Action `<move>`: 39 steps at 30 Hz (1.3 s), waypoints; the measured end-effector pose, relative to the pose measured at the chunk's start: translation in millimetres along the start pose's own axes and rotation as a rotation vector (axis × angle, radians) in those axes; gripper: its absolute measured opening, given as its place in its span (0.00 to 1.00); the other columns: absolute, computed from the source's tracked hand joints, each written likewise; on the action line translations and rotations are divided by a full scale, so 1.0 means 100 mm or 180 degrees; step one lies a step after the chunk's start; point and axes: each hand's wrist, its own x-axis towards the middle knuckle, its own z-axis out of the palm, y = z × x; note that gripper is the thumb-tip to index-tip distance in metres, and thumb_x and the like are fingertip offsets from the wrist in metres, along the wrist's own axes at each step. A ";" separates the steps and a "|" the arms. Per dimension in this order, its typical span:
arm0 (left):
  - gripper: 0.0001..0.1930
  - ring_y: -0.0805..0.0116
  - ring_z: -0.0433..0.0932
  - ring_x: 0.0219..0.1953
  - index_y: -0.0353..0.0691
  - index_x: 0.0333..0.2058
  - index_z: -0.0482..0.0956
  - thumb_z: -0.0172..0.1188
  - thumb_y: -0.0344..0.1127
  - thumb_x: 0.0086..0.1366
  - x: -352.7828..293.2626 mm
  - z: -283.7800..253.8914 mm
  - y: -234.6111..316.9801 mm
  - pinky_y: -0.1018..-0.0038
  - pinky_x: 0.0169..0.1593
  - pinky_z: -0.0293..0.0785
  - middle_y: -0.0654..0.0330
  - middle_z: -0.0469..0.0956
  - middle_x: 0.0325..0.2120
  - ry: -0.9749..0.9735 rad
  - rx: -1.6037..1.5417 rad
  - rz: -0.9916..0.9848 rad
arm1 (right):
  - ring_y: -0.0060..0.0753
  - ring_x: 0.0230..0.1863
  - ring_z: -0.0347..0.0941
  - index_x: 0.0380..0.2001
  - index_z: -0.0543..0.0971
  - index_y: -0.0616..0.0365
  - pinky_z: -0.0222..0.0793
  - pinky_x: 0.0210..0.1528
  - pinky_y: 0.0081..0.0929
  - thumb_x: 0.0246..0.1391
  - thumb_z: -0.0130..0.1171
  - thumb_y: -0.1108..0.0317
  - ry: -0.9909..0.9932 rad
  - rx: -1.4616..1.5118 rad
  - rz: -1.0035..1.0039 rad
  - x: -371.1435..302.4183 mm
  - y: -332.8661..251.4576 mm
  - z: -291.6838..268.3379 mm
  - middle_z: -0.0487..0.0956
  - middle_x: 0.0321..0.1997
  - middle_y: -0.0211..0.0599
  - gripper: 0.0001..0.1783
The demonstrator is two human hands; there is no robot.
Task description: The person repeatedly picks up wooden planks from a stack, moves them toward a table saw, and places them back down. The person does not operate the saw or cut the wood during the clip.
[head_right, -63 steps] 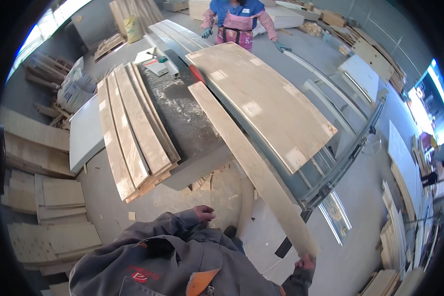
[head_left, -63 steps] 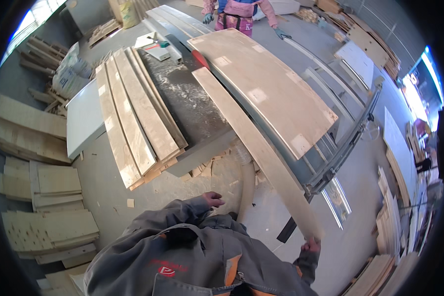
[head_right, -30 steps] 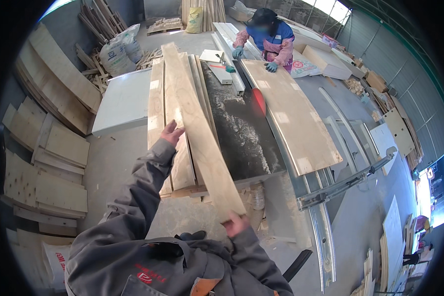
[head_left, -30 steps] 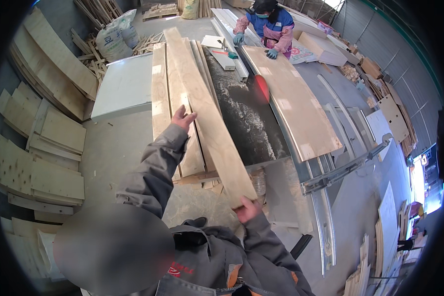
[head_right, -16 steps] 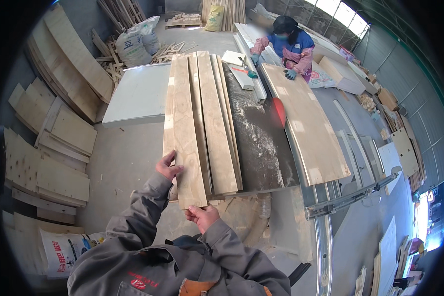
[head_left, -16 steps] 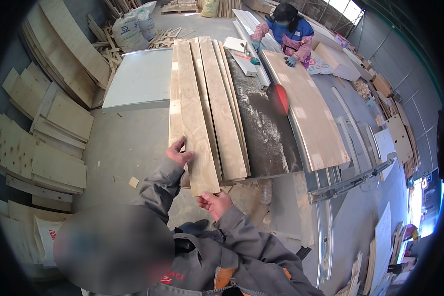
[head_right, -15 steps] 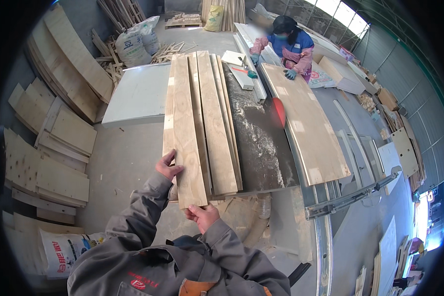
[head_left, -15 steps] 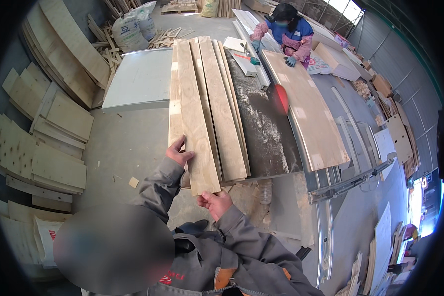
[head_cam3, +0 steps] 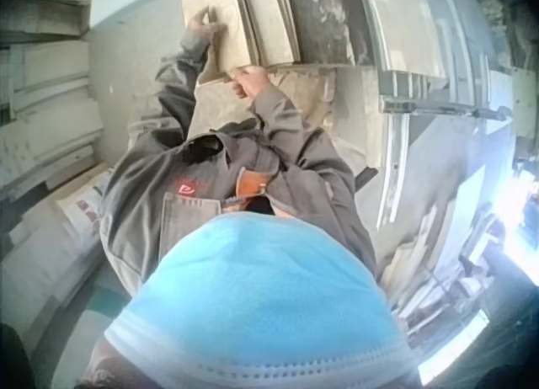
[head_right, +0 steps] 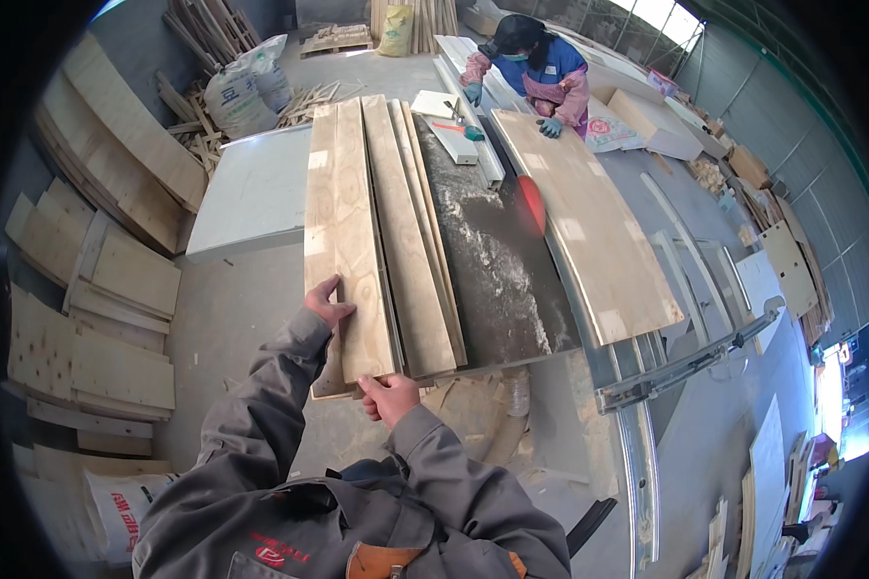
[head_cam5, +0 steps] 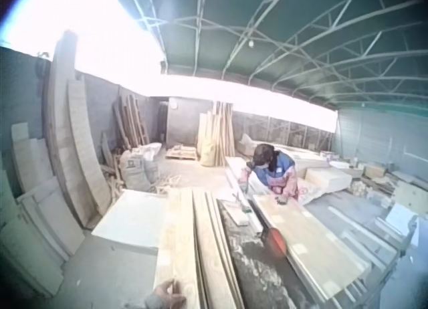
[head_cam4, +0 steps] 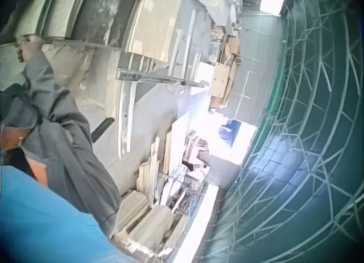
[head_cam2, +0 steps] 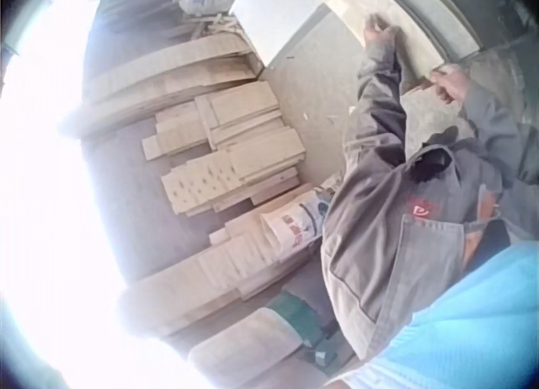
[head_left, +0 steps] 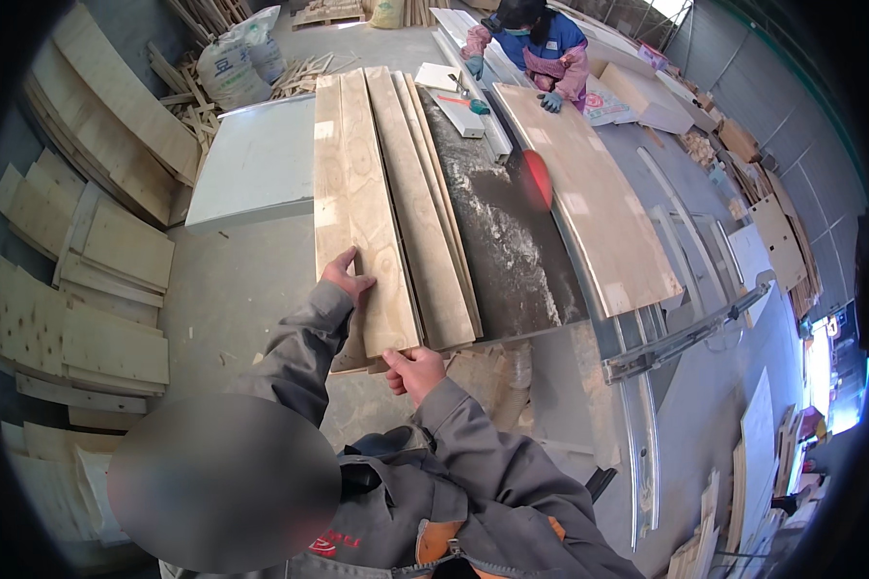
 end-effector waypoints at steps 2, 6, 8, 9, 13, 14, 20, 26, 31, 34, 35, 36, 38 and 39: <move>0.40 0.58 0.66 0.56 0.28 0.58 0.57 0.67 0.33 0.47 -0.07 0.05 -0.11 0.72 0.57 0.63 0.43 0.65 0.54 0.0276 0.0351 0.0130 | 0.21 0.18 0.69 0.24 0.73 0.62 0.66 0.18 0.21 0.50 0.61 0.57 -0.0464 -0.0659 0.0362 -0.05 0.00 -0.10 0.75 0.21 0.35 0.18; 0.40 0.57 0.66 0.57 0.29 0.58 0.58 0.66 0.36 0.49 -0.17 0.13 -0.50 0.71 0.57 0.63 0.42 0.64 0.55 0.0268 0.0028 0.0140 | 0.21 0.18 0.69 0.24 0.73 0.62 0.67 0.19 0.21 0.51 0.60 0.55 -0.0828 -0.1039 0.0355 -0.17 0.41 -0.44 0.75 0.21 0.34 0.18; 0.39 0.56 0.64 0.58 0.28 0.58 0.57 0.65 0.37 0.50 -0.40 0.04 -0.13 0.70 0.59 0.61 0.41 0.63 0.55 -0.0335 0.0036 -0.0404 | 0.22 0.19 0.70 0.26 0.73 0.61 0.68 0.20 0.21 0.51 0.60 0.56 -0.0504 -0.0630 0.0503 -0.31 0.70 -0.79 0.75 0.22 0.34 0.17; 0.39 0.56 0.64 0.58 0.28 0.58 0.57 0.65 0.37 0.51 -0.47 0.05 -0.17 0.71 0.58 0.62 0.41 0.63 0.55 -0.0243 0.0167 -0.0231 | 0.23 0.19 0.70 0.27 0.74 0.61 0.69 0.21 0.21 0.51 0.59 0.57 -0.0292 -0.0440 0.0633 -0.40 0.82 -0.97 0.75 0.22 0.34 0.16; 0.38 0.58 0.69 0.53 0.28 0.58 0.56 0.64 0.37 0.51 -0.59 0.22 -0.35 0.71 0.55 0.65 0.44 0.68 0.51 0.0027 0.0603 0.0160 | 0.28 0.22 0.71 0.33 0.73 0.62 0.71 0.25 0.27 0.54 0.56 0.63 0.0644 0.0338 0.0836 -0.82 1.54 -1.82 0.75 0.25 0.37 0.12; 0.38 0.58 0.69 0.52 0.29 0.58 0.56 0.65 0.37 0.51 -0.58 0.22 -0.16 0.71 0.54 0.66 0.44 0.69 0.50 -0.0030 0.0601 -0.0009 | 0.29 0.23 0.72 0.33 0.73 0.62 0.71 0.25 0.28 0.54 0.56 0.64 0.0899 0.0526 0.0875 -0.98 1.67 -1.99 0.75 0.25 0.38 0.12; 0.39 0.57 0.69 0.52 0.31 0.58 0.58 0.66 0.37 0.50 -0.50 0.40 -0.18 0.68 0.48 0.71 0.39 0.69 0.47 0.0058 -0.0763 -0.0514 | 0.32 0.23 0.72 0.35 0.72 0.62 0.73 0.25 0.30 0.52 0.57 0.66 0.1744 0.1045 0.0817 -1.53 2.08 -2.53 0.75 0.25 0.40 0.12; 0.36 0.52 0.64 0.57 0.29 0.53 0.65 0.66 0.40 0.47 -0.30 0.63 -0.53 0.67 0.60 0.60 0.44 0.65 0.54 0.0490 0.0052 -0.0092 | 0.27 0.22 0.73 0.35 0.73 0.64 0.72 0.23 0.24 0.50 0.57 0.69 0.1791 0.0515 0.0615 -1.53 2.08 -2.45 0.76 0.25 0.39 0.11; 0.34 0.53 0.60 0.60 0.28 0.51 0.67 0.66 0.39 0.46 -0.40 0.71 -0.67 0.69 0.61 0.57 0.42 0.63 0.55 0.0389 0.0253 0.0248 | 0.24 0.24 0.74 0.37 0.73 0.65 0.72 0.24 0.22 0.50 0.59 0.67 0.1460 0.0090 0.0436 -1.55 2.13 -2.53 0.78 0.28 0.39 0.14; 0.33 0.53 0.60 0.60 0.28 0.51 0.68 0.66 0.38 0.46 -0.59 0.71 -0.44 0.68 0.61 0.57 0.41 0.62 0.55 0.0394 0.0725 0.0409 | 0.24 0.22 0.73 0.34 0.75 0.67 0.71 0.23 0.22 0.46 0.63 0.67 0.1659 -0.0031 0.0438 -1.64 2.17 -2.64 0.78 0.26 0.38 0.15; 0.33 0.53 0.60 0.60 0.28 0.51 0.68 0.66 0.38 0.46 -0.66 0.72 -0.35 0.68 0.61 0.57 0.41 0.62 0.55 0.0378 0.0672 0.0393 | 0.24 0.22 0.73 0.34 0.76 0.67 0.71 0.23 0.22 0.46 0.63 0.67 0.1715 -0.0067 0.0390 -1.69 2.18 -2.69 0.78 0.25 0.38 0.14; 0.33 0.53 0.60 0.60 0.28 0.51 0.68 0.66 0.38 0.46 -0.69 0.71 -0.29 0.68 0.61 0.57 0.41 0.62 0.55 0.0378 0.0622 0.0387 | 0.24 0.22 0.74 0.34 0.76 0.67 0.71 0.24 0.22 0.46 0.63 0.67 0.1763 -0.0105 0.0328 -1.68 2.19 -2.75 0.78 0.25 0.38 0.14; 0.32 0.52 0.61 0.59 0.29 0.50 0.69 0.66 0.37 0.46 -0.69 0.74 -0.29 0.67 0.60 0.58 0.42 0.61 0.56 0.0373 0.0619 0.0465 | 0.24 0.22 0.74 0.34 0.76 0.66 0.71 0.24 0.22 0.46 0.63 0.67 0.1838 -0.0147 0.0263 -1.68 2.24 -2.84 0.78 0.25 0.38 0.14; 0.31 0.52 0.61 0.59 0.29 0.50 0.69 0.66 0.37 0.46 -0.68 0.76 -0.21 0.67 0.60 0.59 0.42 0.62 0.55 0.0371 0.0680 0.0554 | 0.24 0.22 0.74 0.34 0.76 0.66 0.71 0.24 0.23 0.46 0.63 0.67 0.1856 -0.0155 0.0259 -1.68 2.26 -2.88 0.78 0.25 0.38 0.15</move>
